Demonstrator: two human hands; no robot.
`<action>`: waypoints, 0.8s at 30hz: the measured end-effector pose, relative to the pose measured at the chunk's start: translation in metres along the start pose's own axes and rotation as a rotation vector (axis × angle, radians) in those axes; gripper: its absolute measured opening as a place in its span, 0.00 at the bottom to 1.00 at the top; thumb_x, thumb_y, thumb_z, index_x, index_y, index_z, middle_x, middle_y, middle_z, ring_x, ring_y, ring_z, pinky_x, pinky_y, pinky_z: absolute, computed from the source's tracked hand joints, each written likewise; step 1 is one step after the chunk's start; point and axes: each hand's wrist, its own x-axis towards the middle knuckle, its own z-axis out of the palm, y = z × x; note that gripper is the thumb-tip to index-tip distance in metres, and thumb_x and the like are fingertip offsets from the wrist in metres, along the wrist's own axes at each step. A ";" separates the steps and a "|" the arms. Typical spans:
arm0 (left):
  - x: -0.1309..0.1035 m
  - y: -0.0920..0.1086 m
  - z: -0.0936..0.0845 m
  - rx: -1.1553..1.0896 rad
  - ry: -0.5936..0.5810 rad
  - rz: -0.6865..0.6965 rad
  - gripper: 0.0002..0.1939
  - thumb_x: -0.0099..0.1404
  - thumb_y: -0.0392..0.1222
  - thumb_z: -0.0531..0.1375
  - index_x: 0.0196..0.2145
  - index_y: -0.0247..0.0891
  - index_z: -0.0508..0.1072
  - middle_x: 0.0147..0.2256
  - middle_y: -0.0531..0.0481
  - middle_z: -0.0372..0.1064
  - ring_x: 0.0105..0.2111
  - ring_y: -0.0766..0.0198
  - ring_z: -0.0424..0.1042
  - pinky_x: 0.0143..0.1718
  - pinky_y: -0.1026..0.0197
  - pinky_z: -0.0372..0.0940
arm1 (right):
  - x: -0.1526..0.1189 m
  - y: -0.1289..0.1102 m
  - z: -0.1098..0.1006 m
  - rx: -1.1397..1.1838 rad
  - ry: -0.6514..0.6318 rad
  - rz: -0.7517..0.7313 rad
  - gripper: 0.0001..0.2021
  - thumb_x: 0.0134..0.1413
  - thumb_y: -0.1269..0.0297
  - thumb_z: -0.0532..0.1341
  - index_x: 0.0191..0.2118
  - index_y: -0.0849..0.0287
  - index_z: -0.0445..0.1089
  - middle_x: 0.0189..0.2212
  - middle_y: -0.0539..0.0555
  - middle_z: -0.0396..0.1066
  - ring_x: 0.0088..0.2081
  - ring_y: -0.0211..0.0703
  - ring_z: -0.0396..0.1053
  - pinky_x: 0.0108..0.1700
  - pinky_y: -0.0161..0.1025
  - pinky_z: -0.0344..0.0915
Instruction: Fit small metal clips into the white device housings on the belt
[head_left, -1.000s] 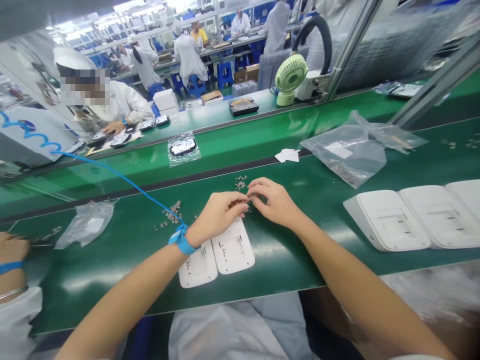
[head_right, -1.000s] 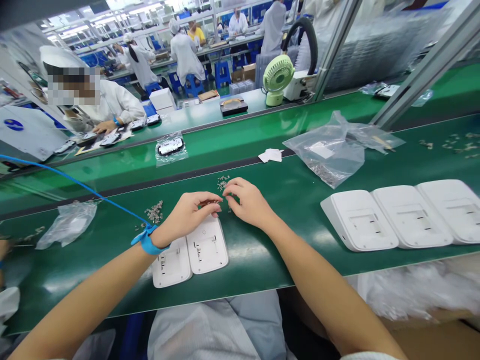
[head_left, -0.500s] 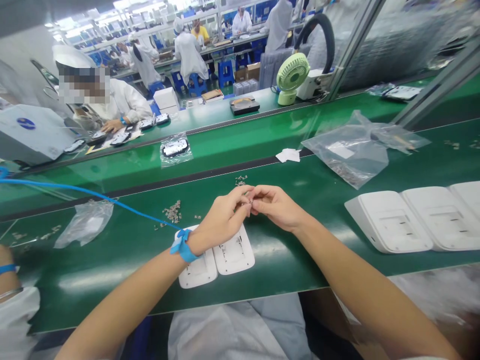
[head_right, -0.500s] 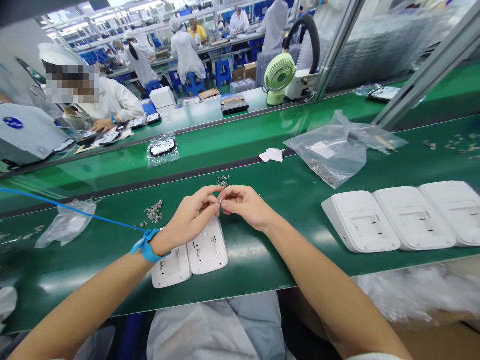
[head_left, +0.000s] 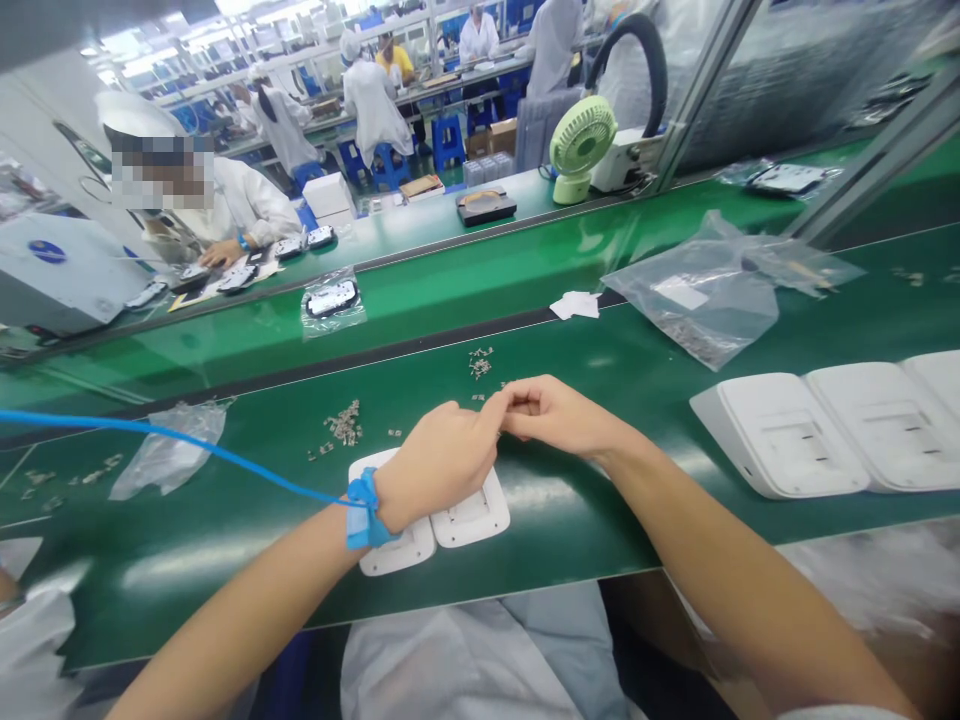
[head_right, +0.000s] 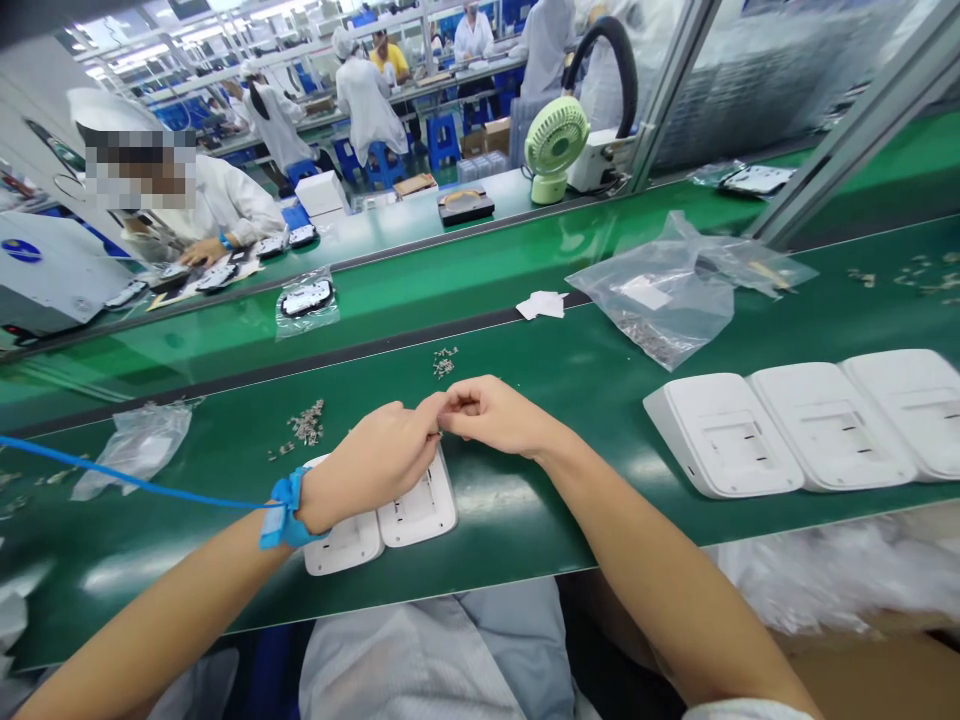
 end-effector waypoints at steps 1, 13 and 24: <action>0.001 0.000 0.001 -0.040 0.006 -0.036 0.15 0.71 0.35 0.45 0.53 0.34 0.59 0.29 0.48 0.71 0.26 0.57 0.68 0.32 0.54 0.59 | 0.000 0.000 -0.001 0.004 0.019 -0.008 0.08 0.52 0.60 0.67 0.32 0.59 0.73 0.27 0.49 0.71 0.29 0.36 0.66 0.32 0.36 0.64; 0.007 -0.016 -0.009 -1.467 0.015 -0.231 0.13 0.68 0.46 0.58 0.46 0.40 0.61 0.26 0.57 0.66 0.22 0.71 0.58 0.28 0.63 0.55 | -0.003 -0.002 -0.001 -0.245 0.235 -0.682 0.07 0.60 0.72 0.60 0.36 0.54 0.75 0.35 0.52 0.74 0.38 0.41 0.72 0.39 0.42 0.70; 0.002 -0.016 -0.001 -0.633 0.240 -0.126 0.09 0.72 0.41 0.50 0.48 0.39 0.63 0.32 0.52 0.70 0.31 0.64 0.65 0.35 0.58 0.57 | 0.002 0.002 0.000 -0.199 0.152 -0.133 0.14 0.64 0.52 0.58 0.36 0.59 0.70 0.26 0.50 0.71 0.23 0.36 0.66 0.27 0.36 0.63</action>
